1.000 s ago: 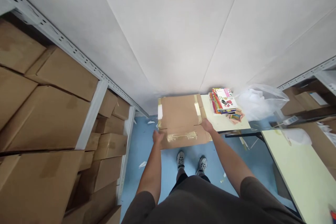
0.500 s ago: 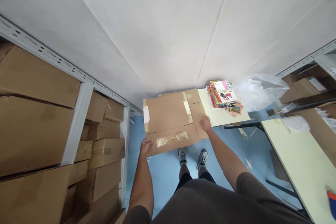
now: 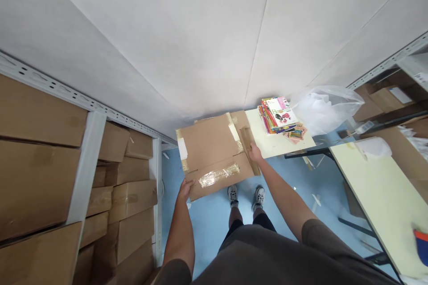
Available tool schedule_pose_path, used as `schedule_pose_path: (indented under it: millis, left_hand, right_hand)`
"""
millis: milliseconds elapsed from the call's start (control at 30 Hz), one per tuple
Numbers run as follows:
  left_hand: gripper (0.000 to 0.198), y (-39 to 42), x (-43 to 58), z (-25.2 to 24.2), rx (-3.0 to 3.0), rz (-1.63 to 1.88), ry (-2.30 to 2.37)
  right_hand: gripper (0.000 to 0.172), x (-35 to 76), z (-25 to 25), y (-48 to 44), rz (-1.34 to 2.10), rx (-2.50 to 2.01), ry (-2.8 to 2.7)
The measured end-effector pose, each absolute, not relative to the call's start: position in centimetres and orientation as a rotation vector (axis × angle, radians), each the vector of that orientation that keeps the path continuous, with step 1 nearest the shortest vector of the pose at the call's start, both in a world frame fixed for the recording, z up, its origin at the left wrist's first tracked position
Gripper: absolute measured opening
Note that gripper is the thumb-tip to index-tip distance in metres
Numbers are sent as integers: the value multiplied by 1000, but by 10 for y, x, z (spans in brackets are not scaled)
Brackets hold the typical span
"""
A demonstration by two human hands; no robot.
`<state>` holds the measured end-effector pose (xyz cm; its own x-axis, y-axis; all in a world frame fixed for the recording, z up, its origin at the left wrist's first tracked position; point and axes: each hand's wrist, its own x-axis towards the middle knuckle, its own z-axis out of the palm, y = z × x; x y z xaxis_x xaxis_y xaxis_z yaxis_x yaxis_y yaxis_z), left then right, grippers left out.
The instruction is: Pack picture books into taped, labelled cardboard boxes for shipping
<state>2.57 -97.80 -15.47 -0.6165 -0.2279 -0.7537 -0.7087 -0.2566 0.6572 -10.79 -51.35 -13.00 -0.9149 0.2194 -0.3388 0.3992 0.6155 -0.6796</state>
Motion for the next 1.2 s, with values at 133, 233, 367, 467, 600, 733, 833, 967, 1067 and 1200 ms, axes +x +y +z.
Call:
schedule_pose_path:
  millis: [133,233,367,467,600,733,833,967,1067,1200]
  left_hand:
    - [43,-996,28,-146,-1158,1910,1620]
    - [40,-1005,30,-138,-1119,1832,1580]
    - [39,-996,32,-133,-1107,1771,1597]
    - [42,-989,32,-136,-1127,1811,1590]
    - [43,-991,32,-143,-1149,1838,1569]
    - [56,-982,30,-144,-1070,1875,1532]
    - [66,-964,26,-144,-1011,1922,1556]
    - [65,-942,20,-145,-977,1941,1608]
    - [59,-929,14,-149,-982,1931,1610]
    - [55,-917,7,-153,-1014,1948,1685]
  right_hand:
    - [6,-103,-125,-524,-1290,376,2596]
    - [15,-102,-123,-527,-1404,389,2560]
    - [25,-100,-122,-529,-1411,555,2618]
    - [27,-97,-122,-526,-1472,596,2579]
    - [22,-93,-126,-513,-1576,605,2375]
    - [13,-76,-134,-494,-1462,746,2429]
    - [15,-56,-141,-477,-1421,848,2497]
    - [19,-42,-149,-459,-1428,867,2541]
    - [21,-53,-152,-451,-1379,829,2606]
    - [28,-73,-152,-450,-1315,793,2687]
